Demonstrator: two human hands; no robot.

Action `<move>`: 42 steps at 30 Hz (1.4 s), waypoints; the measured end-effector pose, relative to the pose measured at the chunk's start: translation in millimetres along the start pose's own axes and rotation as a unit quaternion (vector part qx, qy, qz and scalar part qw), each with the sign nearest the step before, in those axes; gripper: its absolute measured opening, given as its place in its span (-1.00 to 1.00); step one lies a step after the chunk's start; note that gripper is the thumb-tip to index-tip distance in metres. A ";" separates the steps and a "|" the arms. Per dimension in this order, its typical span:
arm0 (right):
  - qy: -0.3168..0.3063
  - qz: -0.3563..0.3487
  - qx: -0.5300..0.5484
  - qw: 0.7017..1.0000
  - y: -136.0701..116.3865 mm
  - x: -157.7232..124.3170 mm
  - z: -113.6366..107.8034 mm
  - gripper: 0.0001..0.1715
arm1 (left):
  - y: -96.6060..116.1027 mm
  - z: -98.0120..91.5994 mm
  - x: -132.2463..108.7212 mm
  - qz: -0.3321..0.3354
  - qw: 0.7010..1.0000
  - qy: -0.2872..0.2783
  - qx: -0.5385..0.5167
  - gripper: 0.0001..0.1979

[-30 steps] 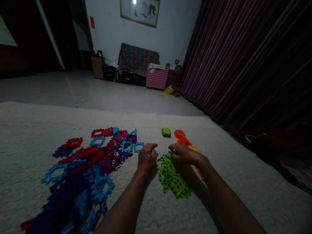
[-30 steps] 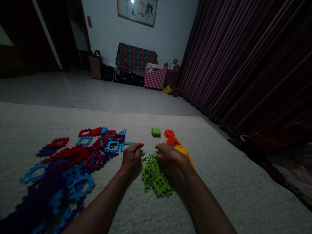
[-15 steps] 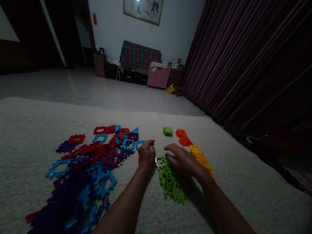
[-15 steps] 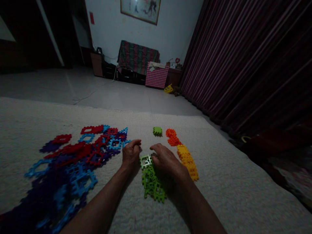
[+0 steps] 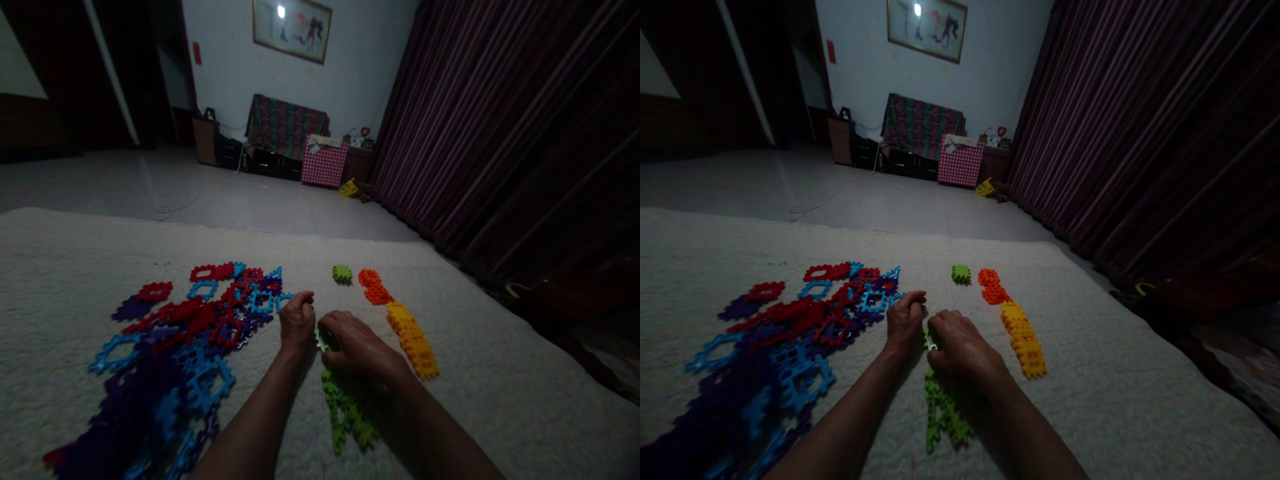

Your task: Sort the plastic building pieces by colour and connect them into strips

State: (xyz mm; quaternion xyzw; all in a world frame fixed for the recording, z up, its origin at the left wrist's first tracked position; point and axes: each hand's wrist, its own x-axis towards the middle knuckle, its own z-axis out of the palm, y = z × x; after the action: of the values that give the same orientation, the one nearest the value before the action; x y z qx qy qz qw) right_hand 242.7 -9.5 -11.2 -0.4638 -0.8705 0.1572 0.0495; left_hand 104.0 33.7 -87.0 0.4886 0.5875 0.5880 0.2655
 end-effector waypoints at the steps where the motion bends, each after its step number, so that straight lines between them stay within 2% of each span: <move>1: 0.011 -0.003 0.010 1.000 3.5 1.1 1.1 -0.65 | -0.2 0.1 0.1 0.000 1.000 0.001 -0.001 -0.63; 3: 0.060 -0.003 0.030 0.998 14.3 6.1 3.9 -0.54 | -0.8 0.4 0.5 -0.001 1.000 0.002 -0.004 -0.63; 5: 0.136 0.017 0.040 0.990 29.3 14.4 7.9 -0.44 | -1.8 1.0 0.9 -0.002 1.000 0.002 -0.007 -0.63; 7: 0.206 0.067 0.036 0.976 45.5 23.7 12.9 -0.42 | -3.2 1.8 1.2 -0.004 1.000 0.001 -0.012 -0.63; 10: 0.248 0.155 0.025 0.956 64.7 34.2 20.5 -0.42 | -5.4 3.2 1.3 -0.008 1.000 0.001 -0.018 -0.63; 13: 0.240 0.216 0.015 0.946 73.3 35.9 25.5 -0.37 | -7.0 4.2 1.4 -0.002 1.000 0.001 -0.018 -0.63; 15: 0.226 0.225 0.019 0.947 74.1 31.9 26.3 -0.33 | -7.3 4.5 1.7 0.003 1.000 0.004 -0.015 -0.63; 18: 0.220 0.193 0.046 0.955 72.3 20.7 24.2 -0.32 | -6.3 4.3 1.8 0.000 1.000 0.005 -0.011 -0.63; 22: 0.223 0.141 0.069 0.962 70.5 7.9 19.0 -0.41 | -3.2 3.2 1.1 -0.004 1.000 0.001 -0.011 -0.64; 28: 0.206 0.137 0.074 0.966 71.2 6.0 17.9 -0.48 | -3.1 3.4 0.7 -0.009 1.000 0.002 -0.011 -0.64; 32: 0.221 0.106 0.094 0.965 75.0 3.2 22.6 -0.36 | -4.5 3.9 0.3 -0.006 1.000 -0.002 -0.013 -0.64; 37: 0.211 0.120 0.088 0.966 82.2 3.9 25.6 -0.26 | -5.0 3.3 -0.2 -0.001 1.000 -0.002 -0.009 -0.64; 42: 0.209 0.127 0.077 0.967 79.5 6.6 22.0 -0.43 | -1.6 2.4 -1.3 0.005 1.000 0.000 -0.007 -0.64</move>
State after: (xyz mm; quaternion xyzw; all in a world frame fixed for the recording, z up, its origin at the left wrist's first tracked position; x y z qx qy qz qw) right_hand 296.8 32.2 -57.8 -0.5875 -0.7601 0.1285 0.2460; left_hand 106.2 33.9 -89.2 0.4900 0.5809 0.5933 0.2655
